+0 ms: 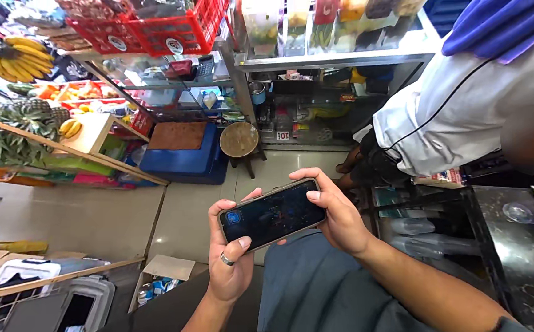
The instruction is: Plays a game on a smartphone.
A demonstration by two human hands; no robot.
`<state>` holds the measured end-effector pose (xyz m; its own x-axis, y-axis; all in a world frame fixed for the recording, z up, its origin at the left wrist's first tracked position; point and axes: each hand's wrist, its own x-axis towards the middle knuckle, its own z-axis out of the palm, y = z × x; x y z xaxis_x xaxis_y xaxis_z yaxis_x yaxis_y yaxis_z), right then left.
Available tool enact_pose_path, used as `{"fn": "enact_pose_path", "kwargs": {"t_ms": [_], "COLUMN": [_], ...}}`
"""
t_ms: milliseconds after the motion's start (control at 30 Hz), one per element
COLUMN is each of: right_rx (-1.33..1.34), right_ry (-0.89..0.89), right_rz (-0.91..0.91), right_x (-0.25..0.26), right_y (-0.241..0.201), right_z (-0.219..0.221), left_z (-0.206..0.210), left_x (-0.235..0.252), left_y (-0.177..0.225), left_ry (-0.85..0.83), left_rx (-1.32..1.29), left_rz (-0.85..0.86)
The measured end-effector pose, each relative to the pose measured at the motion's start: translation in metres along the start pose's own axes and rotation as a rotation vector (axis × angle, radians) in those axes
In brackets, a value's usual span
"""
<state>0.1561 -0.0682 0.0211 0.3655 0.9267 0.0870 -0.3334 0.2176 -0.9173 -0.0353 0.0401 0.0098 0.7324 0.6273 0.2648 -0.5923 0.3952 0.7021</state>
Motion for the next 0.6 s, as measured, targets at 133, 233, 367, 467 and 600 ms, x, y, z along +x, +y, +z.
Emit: {"fn": "enact_pose_path", "kwargs": {"t_ms": [133, 233, 367, 467, 600], "right_rx": [-0.202, -0.390, -0.412, -0.172, -0.016], "right_ry": [0.144, 0.241, 0.270, 0.163, 0.097], "right_rz": [0.053, 0.092, 0.127, 0.080, 0.034], "right_x": [0.003, 0.006, 0.005, -0.001, -0.006], "right_y": [0.001, 0.006, 0.006, 0.001, 0.001], "right_z": [0.005, 0.008, 0.008, 0.000, -0.003], "left_z": [0.003, 0.008, 0.007, 0.004, 0.003], "left_x": [-0.004, -0.005, -0.007, -0.006, -0.006], "left_y": [-0.004, -0.010, -0.013, -0.008, -0.005], "left_ry": [-0.013, -0.073, -0.061, 0.004, 0.052], "left_rx": [0.200, 0.407, 0.390, 0.208, -0.045], "left_rz": [0.042, 0.105, 0.091, 0.006, -0.070]}}
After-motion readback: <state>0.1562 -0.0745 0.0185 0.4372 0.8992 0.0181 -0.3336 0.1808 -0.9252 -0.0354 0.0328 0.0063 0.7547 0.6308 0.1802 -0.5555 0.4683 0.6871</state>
